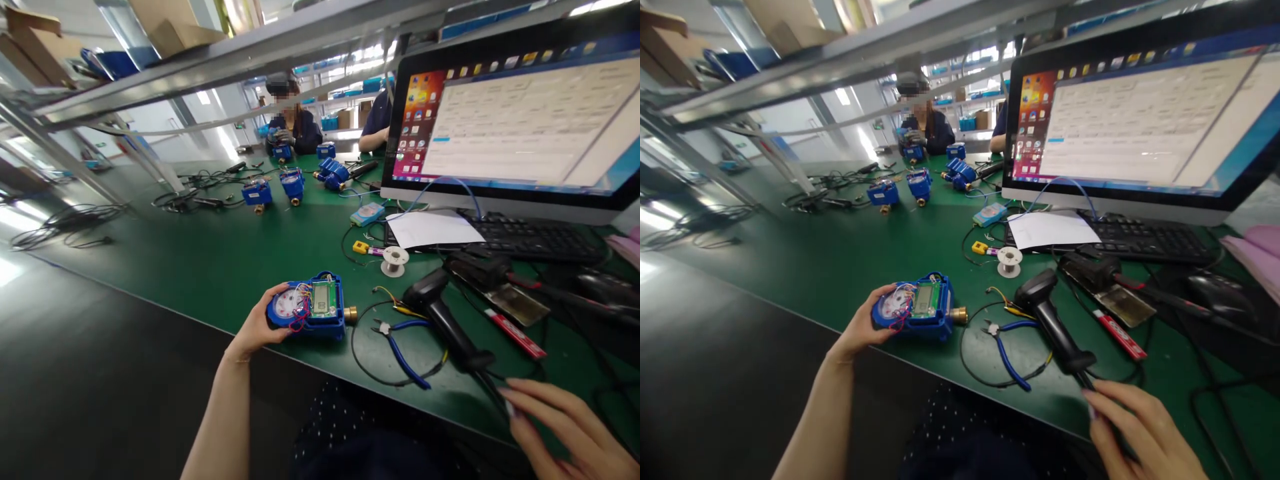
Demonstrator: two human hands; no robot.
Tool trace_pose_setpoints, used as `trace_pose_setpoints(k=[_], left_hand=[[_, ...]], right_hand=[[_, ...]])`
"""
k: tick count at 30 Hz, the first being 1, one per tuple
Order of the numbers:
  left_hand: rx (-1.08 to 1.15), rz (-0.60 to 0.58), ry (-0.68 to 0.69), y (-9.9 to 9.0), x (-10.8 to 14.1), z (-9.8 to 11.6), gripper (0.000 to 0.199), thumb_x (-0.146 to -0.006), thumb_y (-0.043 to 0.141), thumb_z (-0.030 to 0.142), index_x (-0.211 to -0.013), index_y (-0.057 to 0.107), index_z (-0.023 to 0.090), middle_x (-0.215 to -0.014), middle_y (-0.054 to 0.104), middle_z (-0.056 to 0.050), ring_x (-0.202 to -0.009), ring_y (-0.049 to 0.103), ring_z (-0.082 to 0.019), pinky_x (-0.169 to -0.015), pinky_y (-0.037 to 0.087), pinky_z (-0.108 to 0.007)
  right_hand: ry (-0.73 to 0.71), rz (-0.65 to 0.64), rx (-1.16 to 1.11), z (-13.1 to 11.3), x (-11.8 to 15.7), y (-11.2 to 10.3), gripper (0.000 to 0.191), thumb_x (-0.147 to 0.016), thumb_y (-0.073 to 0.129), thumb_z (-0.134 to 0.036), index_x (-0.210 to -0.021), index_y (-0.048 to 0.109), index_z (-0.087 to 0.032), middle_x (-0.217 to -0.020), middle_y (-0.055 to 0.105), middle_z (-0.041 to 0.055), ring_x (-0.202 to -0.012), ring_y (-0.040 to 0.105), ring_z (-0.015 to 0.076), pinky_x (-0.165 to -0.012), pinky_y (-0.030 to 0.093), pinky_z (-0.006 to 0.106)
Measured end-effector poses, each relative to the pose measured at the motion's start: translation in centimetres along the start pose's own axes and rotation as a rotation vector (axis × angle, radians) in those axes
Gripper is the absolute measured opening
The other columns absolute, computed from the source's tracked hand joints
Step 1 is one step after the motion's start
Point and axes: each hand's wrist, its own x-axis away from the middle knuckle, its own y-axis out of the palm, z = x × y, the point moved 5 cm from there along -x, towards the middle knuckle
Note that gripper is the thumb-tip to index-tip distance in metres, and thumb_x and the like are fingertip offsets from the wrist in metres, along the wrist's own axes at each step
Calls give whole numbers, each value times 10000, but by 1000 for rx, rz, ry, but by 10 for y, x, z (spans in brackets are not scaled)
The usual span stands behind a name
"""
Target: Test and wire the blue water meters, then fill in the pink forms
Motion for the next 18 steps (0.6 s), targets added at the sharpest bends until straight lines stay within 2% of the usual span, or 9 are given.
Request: trace_pose_setpoints(k=[4, 7, 9, 11, 14, 15, 16, 18], left_hand=[[7, 14, -15, 1, 5, -2, 800, -588, 743, 343, -1264, 346, 185, -1317, 400, -130, -1137, 475, -279, -979, 414, -404], [65, 98, 60, 0, 15, 1, 818, -601, 742, 352, -1287, 322, 209, -1404, 281, -121, -1254, 345, -289, -1036, 351, -411], [105, 233, 170, -1, 24, 12, 761, -600, 745, 346, -1252, 373, 219, -1401, 291, -102, -1296, 275, -283, -1083, 269, -427], [148, 418, 288, 1, 37, 27, 593, -627, 730, 293, -1154, 468, 222, -1333, 388, -83, -1281, 306, -264, -1096, 241, -433], [172, 648, 408, 17, 58, 52, 288, -699, 656, 158, -968, 562, 198, -1090, 545, -56, -1082, 507, -197, -1009, 381, -394], [145, 649, 429, 28, 63, 59, 227, -715, 628, 118, -923, 572, 190, -1018, 565, -48, -996, 543, -172, -963, 423, -369], [110, 602, 452, 41, 67, 67, 192, -728, 600, 87, -891, 575, 185, -967, 572, -43, -938, 558, -157, -924, 452, -351], [11, 432, 517, 71, 71, 79, 182, -737, 565, 46, -859, 575, 181, -913, 580, -38, -890, 564, -145, -889, 474, -339]], right_hand=[[62, -18, 48, -11, -6, -2, 147, -886, 466, -303, -973, 556, -225, -1029, 532, 14, -895, 534, 142, -851, 391, 279], [49, -77, 60, -21, -20, 3, 176, -907, 425, -320, -969, 552, -215, -997, 537, 16, -909, 535, 133, -855, 391, 264], [37, -114, 70, -22, -32, 10, 180, -909, 416, -305, -968, 556, -209, -991, 540, 20, -912, 538, 131, -855, 402, 260], [58, -119, 106, -16, -42, 19, 196, -909, 400, -301, -950, 561, -198, -978, 547, 26, -899, 545, 133, -838, 419, 260], [224, -190, 304, 8, -53, 36, 227, -867, 446, -339, -978, 563, -179, -988, 560, 45, -889, 555, 179, -739, 452, 288], [298, -269, 381, 17, -55, 43, 262, -834, 492, -346, -1020, 556, -172, -1002, 562, 53, -894, 556, 198, -711, 456, 297], [373, -369, 439, 26, -54, 51, 320, -801, 536, -343, -1070, 540, -171, -1013, 565, 57, -890, 559, 214, -691, 457, 305], [497, -559, 475, 39, -52, 62, 438, -765, 582, -323, -1171, 485, -189, -1018, 576, 48, -862, 571, 221, -672, 456, 309]])
